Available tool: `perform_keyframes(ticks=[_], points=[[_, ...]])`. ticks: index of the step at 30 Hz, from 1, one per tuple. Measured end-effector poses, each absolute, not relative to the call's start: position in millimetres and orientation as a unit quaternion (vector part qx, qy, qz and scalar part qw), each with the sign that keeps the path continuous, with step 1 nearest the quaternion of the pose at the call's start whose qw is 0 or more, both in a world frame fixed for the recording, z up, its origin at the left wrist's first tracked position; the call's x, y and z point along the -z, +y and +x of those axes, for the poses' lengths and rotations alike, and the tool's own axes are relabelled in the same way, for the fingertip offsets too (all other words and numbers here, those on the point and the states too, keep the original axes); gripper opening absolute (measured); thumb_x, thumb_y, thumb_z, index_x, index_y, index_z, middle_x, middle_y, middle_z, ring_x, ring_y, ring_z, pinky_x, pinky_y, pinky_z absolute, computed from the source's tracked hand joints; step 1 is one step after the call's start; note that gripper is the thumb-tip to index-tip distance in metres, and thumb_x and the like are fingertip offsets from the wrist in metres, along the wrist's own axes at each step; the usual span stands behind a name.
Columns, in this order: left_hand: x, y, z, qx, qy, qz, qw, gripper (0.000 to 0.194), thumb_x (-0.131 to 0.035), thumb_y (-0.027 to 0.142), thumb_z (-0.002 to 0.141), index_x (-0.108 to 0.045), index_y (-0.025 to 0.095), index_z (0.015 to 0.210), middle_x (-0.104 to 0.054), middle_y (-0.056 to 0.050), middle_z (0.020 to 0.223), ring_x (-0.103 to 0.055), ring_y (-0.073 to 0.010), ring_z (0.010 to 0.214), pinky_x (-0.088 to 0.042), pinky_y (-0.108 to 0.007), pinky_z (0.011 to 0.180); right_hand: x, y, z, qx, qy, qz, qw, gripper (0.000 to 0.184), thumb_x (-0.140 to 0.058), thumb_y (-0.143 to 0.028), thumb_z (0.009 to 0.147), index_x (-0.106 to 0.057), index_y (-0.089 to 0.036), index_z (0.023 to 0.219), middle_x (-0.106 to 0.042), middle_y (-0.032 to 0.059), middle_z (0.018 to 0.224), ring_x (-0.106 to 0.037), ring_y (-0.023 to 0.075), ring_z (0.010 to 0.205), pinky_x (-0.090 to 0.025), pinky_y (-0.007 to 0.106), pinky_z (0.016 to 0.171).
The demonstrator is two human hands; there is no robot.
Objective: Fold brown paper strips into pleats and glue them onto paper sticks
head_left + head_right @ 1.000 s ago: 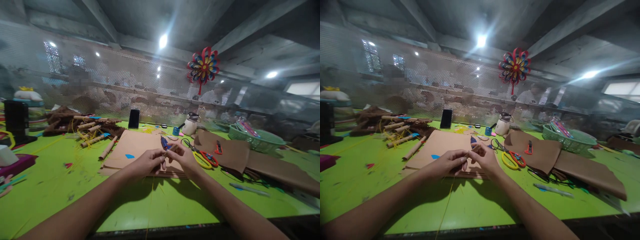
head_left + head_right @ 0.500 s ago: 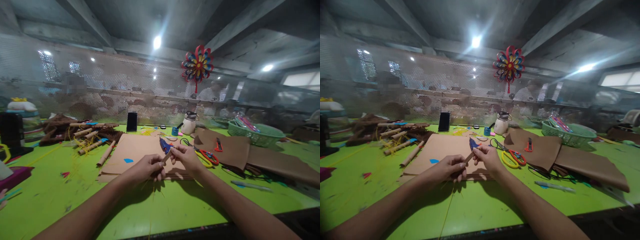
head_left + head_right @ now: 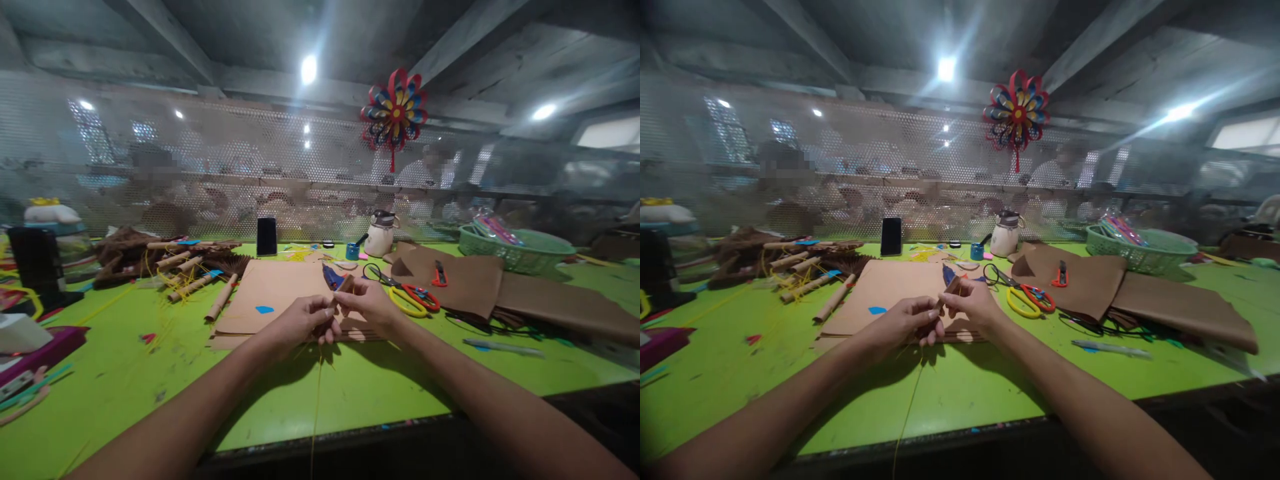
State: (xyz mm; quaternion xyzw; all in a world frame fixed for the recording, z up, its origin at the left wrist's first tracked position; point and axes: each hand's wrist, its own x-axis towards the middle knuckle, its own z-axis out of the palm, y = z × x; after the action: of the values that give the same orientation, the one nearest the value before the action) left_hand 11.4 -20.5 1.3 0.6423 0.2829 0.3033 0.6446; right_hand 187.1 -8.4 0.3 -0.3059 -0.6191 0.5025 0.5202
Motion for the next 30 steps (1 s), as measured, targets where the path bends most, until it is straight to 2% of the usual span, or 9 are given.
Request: perform_keyframes(ticks=[6, 11, 15, 18, 22, 26, 30], points=[[-4, -23, 14, -0.299, 0.269, 0.636, 0.658, 0.025, -0.056, 0.037, 0.080, -0.052, 0.013, 0.084, -0.064, -0.010, 0.075, -0.056, -0.0100, 0.054, -0.040, -0.021, 0.051, -3, -11, 186, -0.520, -0.604, -0.314, 0.516, 0.028, -0.070, -0.037, 0.065, -0.058, -0.011, 0.065, -0.055, -0.0021, 0.052, -0.047, 0.0064, 0.044, -0.039, 0.021, 0.046], [-3, -25, 13, -0.285, 0.243, 0.605, 0.702, 0.024, -0.055, 0.035, 0.081, -0.052, 0.012, 0.087, -0.065, -0.012, 0.078, -0.061, -0.0153, 0.063, -0.047, -0.030, 0.064, -8, -10, 185, -0.503, -0.631, -0.331, 0.489, 0.034, -0.065, -0.043, 0.068, -0.058, -0.011, 0.061, -0.053, -0.0020, 0.048, -0.046, 0.0063, 0.043, -0.037, 0.021, 0.044], [-5, -26, 13, -0.278, 0.237, 0.566, 0.739, 0.031, -0.051, 0.040, 0.082, -0.053, 0.011, 0.093, -0.064, -0.013, 0.080, -0.062, -0.0192, 0.069, -0.048, -0.035, 0.070, -7, -9, 181, -0.468, -0.665, -0.341, 0.472, 0.035, -0.063, -0.043, 0.070, -0.057, -0.011, 0.058, -0.054, -0.0017, 0.048, -0.045, 0.0060, 0.043, -0.036, 0.020, 0.045], [-11, -26, 9, -0.299, 0.232, 0.529, 0.760, 0.030, -0.055, 0.039, 0.079, -0.056, 0.012, 0.092, -0.063, -0.012, 0.087, -0.062, -0.0206, 0.076, -0.048, -0.036, 0.073, -8, -7, 180, -0.465, -0.666, -0.348, 0.468, 0.036, -0.063, -0.045, 0.070, -0.056, -0.012, 0.057, -0.054, -0.0017, 0.048, -0.045, 0.0064, 0.041, -0.035, 0.021, 0.043], [-16, -22, 2, -0.321, 0.258, 0.481, 0.774, 0.027, -0.060, 0.035, 0.076, -0.059, 0.013, 0.091, -0.062, -0.011, 0.092, -0.061, -0.0194, 0.079, -0.047, -0.036, 0.075, -23, 3, 184, -0.451, -0.661, -0.351, 0.487, 0.036, -0.064, -0.046, 0.068, -0.058, -0.012, 0.059, -0.054, -0.0010, 0.048, -0.045, 0.0069, 0.041, -0.034, 0.021, 0.043], [-15, -19, -1, -0.351, 0.302, 0.462, 0.756, 0.024, -0.064, 0.032, 0.072, -0.062, 0.012, 0.085, -0.062, -0.008, 0.082, -0.058, -0.0147, 0.066, -0.046, -0.030, 0.068, -36, 29, 190, -0.428, -0.660, -0.359, 0.502, 0.035, -0.066, -0.046, 0.065, -0.056, -0.013, 0.056, -0.055, -0.0008, 0.050, -0.046, 0.0079, 0.045, -0.038, 0.022, 0.048], [-20, -18, -3, -0.410, 0.304, 0.457, 0.728, 0.023, -0.066, 0.031, 0.070, -0.064, 0.012, 0.083, -0.060, -0.004, 0.070, -0.055, -0.0111, 0.061, -0.044, -0.023, 0.062, -24, 51, 195, -0.308, -0.672, -0.434, 0.515, 0.024, -0.066, -0.037, 0.063, -0.064, -0.013, 0.066, -0.062, 0.0027, 0.064, -0.053, 0.0130, 0.060, -0.042, 0.027, 0.060]])
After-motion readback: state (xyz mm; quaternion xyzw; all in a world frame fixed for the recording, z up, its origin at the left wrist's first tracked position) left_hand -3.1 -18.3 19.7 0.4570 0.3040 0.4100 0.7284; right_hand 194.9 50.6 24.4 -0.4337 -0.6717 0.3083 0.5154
